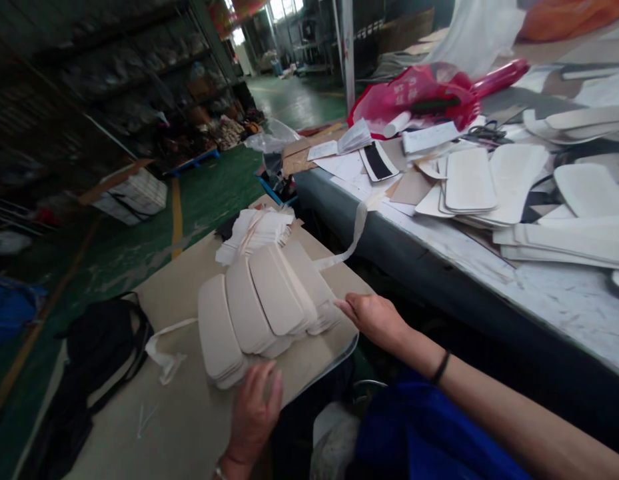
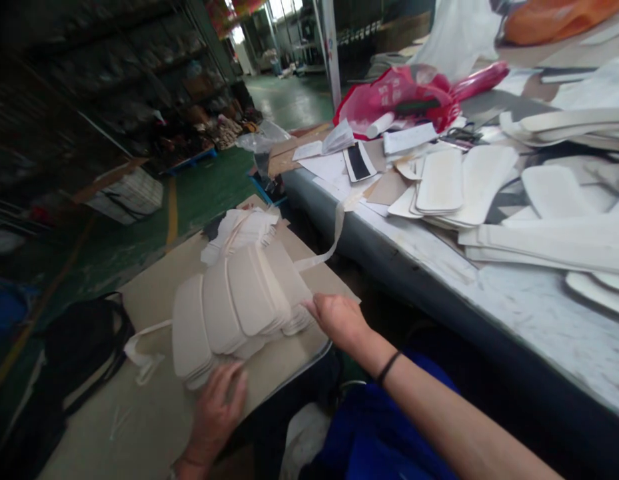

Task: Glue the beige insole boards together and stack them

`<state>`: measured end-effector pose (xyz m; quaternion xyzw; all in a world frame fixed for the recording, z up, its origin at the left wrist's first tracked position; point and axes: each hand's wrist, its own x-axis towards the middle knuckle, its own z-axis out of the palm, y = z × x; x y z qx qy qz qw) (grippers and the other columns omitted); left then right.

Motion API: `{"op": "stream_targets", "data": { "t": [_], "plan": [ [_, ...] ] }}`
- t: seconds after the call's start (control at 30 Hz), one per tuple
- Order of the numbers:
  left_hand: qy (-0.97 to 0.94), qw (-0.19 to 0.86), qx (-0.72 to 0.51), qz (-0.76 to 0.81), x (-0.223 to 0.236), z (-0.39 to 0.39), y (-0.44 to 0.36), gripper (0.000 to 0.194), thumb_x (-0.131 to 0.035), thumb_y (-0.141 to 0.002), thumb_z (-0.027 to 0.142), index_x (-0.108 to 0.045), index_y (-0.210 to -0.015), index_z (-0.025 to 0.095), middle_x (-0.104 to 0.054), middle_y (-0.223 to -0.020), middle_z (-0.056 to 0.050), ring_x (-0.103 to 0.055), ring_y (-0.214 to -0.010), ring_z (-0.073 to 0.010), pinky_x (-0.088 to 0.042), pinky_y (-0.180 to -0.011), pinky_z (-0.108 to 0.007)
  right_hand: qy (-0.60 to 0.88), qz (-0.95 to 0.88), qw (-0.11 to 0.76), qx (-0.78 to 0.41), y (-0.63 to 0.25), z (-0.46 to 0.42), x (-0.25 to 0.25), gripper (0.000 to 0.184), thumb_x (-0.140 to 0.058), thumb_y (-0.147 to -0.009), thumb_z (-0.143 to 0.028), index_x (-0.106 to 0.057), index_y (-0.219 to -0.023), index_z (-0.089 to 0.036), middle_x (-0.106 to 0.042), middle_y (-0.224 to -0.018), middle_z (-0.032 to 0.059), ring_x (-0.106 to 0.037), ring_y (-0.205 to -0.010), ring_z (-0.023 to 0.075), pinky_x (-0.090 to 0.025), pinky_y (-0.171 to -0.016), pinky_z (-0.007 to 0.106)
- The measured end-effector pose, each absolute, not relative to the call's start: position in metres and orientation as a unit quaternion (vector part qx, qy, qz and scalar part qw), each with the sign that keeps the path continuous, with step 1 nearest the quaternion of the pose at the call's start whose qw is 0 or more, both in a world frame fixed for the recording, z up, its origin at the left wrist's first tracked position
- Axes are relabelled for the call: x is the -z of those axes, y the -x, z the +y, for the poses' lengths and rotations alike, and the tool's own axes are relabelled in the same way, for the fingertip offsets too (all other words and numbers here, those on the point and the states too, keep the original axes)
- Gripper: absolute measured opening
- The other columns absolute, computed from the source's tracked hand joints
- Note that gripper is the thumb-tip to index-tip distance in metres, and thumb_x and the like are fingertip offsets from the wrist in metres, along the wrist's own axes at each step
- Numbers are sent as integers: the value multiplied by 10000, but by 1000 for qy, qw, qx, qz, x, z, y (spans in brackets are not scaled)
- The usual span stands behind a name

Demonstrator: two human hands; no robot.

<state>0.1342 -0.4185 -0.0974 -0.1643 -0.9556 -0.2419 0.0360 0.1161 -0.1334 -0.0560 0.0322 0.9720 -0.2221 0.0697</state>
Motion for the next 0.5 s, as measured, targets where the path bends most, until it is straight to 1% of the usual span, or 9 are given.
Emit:
{"op": "stream_targets", "data": {
  "t": [0.07,0.1,0.17,0.2,0.27,0.43,0.5],
  "plan": [
    [218,-22,223,-950,115,-384,-147,310,-439,-817,285,-595,-1053,161,-654,-974,-109,-588,-945,-217,-451,-898,-332,-40,972,83,217,-142,-115,68,413,-319,-935,-413,-604,-740,-187,-687,-697,98,-661,-704,242,-385,-554,263],
    [233,-44,214,-948,121,-369,-150,348,-419,-825,258,-567,-1124,156,-648,-1017,-108,-582,-971,-210,-450,-900,-320,-47,972,88,214,-155,-107,74,402,-326,-934,-405,-599,-732,-191,-684,-685,93,-661,-689,236,-373,-542,257],
    [239,-76,192,-949,130,-345,-153,452,-412,-825,216,-448,-1270,148,-623,-1094,-109,-565,-1014,-205,-445,-907,-315,-75,969,99,215,-180,-92,87,389,-325,-929,-413,-581,-724,-205,-677,-664,79,-656,-661,228,-344,-515,252],
    [236,-87,181,-951,132,-338,-152,495,-414,-820,199,-395,-1311,142,-608,-1126,-110,-554,-1038,-201,-439,-913,-307,-89,965,102,223,-191,-85,94,385,-321,-925,-424,-569,-720,-213,-673,-656,70,-652,-646,225,-332,-506,253],
    [217,-102,158,-958,133,-335,-150,543,-419,-806,166,-341,-1342,120,-587,-1164,-124,-533,-1079,-206,-423,-931,-309,-110,957,100,250,-213,-73,109,379,-310,-916,-440,-540,-699,-229,-656,-619,50,-642,-608,218,-315,-498,258],
    [140,-117,95,-979,135,-356,-146,503,-390,-816,120,-360,-1309,22,-545,-1204,-199,-499,-1128,-252,-389,-959,-361,-155,930,78,323,-250,-55,143,359,-306,-883,-462,-496,-659,-255,-612,-547,39,-642,-598,246,-310,-508,282],
    [117,-119,81,-983,138,-363,-145,493,-399,-832,113,-339,-1312,20,-532,-1218,-199,-495,-1135,-248,-388,-959,-377,-165,922,76,342,-259,-52,150,353,-304,-869,-471,-490,-655,-260,-607,-543,42,-646,-610,261,-319,-521,290]
  ]
}}
